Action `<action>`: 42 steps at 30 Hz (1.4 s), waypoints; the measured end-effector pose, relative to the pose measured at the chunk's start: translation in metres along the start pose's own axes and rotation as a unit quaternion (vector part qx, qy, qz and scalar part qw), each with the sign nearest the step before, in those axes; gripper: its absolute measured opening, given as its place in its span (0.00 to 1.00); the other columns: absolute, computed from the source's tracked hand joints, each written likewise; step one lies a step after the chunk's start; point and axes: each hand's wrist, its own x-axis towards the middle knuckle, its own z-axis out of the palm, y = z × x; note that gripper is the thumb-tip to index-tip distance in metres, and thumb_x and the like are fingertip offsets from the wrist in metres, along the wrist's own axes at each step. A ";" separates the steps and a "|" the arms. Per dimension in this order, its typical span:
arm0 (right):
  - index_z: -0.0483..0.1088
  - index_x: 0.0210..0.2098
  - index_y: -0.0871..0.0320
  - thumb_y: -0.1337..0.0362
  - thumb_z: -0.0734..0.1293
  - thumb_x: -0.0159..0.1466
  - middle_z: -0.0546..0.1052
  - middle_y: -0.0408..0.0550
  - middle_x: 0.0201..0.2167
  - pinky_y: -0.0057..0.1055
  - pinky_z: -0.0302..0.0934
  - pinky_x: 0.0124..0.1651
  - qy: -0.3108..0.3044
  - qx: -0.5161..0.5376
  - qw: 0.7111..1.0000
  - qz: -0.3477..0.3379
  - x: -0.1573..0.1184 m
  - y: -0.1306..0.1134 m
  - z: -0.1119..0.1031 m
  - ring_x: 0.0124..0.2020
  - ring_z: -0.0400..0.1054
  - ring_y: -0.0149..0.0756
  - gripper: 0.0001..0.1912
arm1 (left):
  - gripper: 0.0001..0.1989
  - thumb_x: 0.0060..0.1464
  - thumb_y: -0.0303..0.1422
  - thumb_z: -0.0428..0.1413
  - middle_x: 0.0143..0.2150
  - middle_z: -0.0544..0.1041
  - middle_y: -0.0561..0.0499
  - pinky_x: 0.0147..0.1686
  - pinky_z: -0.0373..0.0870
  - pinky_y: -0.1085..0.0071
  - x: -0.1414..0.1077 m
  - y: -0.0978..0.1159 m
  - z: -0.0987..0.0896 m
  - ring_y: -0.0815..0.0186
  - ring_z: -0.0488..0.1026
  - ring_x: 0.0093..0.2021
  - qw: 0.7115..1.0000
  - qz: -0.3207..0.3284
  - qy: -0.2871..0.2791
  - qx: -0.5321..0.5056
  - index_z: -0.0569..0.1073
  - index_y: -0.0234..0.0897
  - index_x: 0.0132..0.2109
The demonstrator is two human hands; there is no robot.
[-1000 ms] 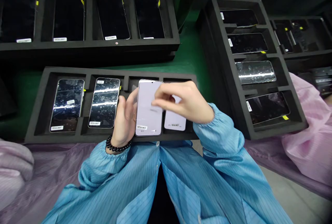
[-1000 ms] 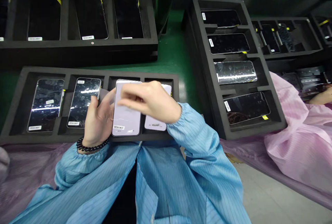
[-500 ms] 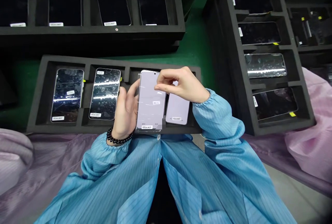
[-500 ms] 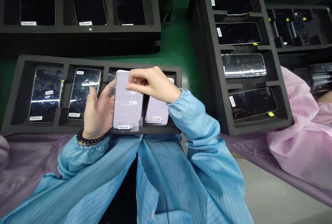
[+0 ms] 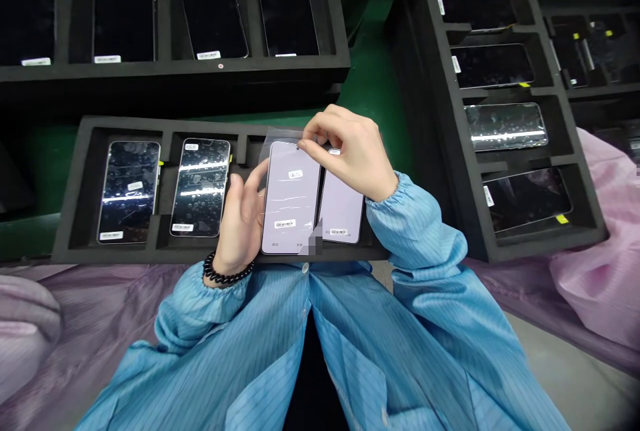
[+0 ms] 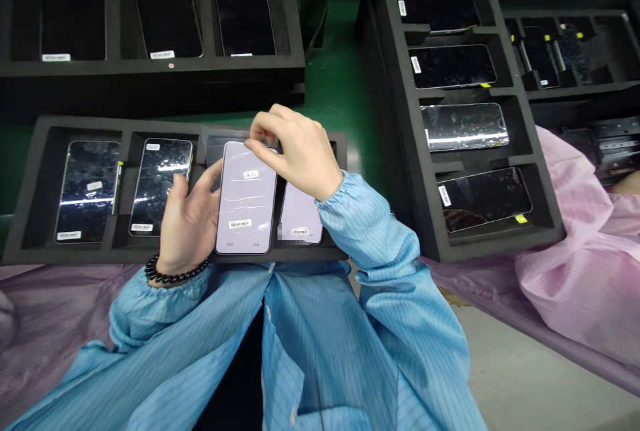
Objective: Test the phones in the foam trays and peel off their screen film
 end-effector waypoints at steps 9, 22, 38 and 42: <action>0.73 0.27 0.55 0.63 0.76 0.61 0.76 0.38 0.23 0.27 0.65 0.23 -0.106 0.296 0.949 0.006 -0.029 -0.065 -0.065 0.22 0.69 0.26 0.10 | 0.34 0.65 0.57 0.40 0.59 0.77 0.44 0.63 0.68 0.52 0.001 0.000 0.002 0.51 0.71 0.63 0.999 0.000 0.007 -0.032 0.64 0.42 0.67; 0.71 0.29 0.61 0.50 0.77 0.58 0.75 0.41 0.21 0.25 0.63 0.28 -0.126 0.345 0.929 0.052 -0.006 0.005 -0.003 0.23 0.70 0.27 0.21 | 0.33 0.67 0.55 0.36 0.56 0.79 0.45 0.61 0.71 0.54 -0.001 0.001 0.001 0.51 0.73 0.62 1.000 0.001 0.009 -0.018 0.67 0.43 0.66; 0.71 0.53 0.55 0.59 0.63 0.71 0.80 0.49 0.39 0.35 0.68 0.37 0.115 -0.032 0.992 0.031 -0.069 -0.031 -0.025 0.30 0.70 0.35 0.13 | 0.33 0.66 0.55 0.44 0.77 0.52 0.62 0.77 0.39 0.54 -0.008 0.009 -0.034 0.51 0.40 0.78 0.933 0.202 0.043 0.295 0.56 0.51 0.72; 0.76 0.49 0.54 0.66 0.63 0.69 0.81 0.52 0.44 0.41 0.71 0.46 0.104 -0.072 0.992 0.012 -0.123 -0.022 -0.002 0.44 0.75 0.43 0.12 | 0.28 0.66 0.55 0.41 0.73 0.59 0.66 0.76 0.27 0.43 -0.033 0.002 -0.080 0.41 0.44 0.76 0.785 0.379 0.033 0.490 0.69 0.55 0.65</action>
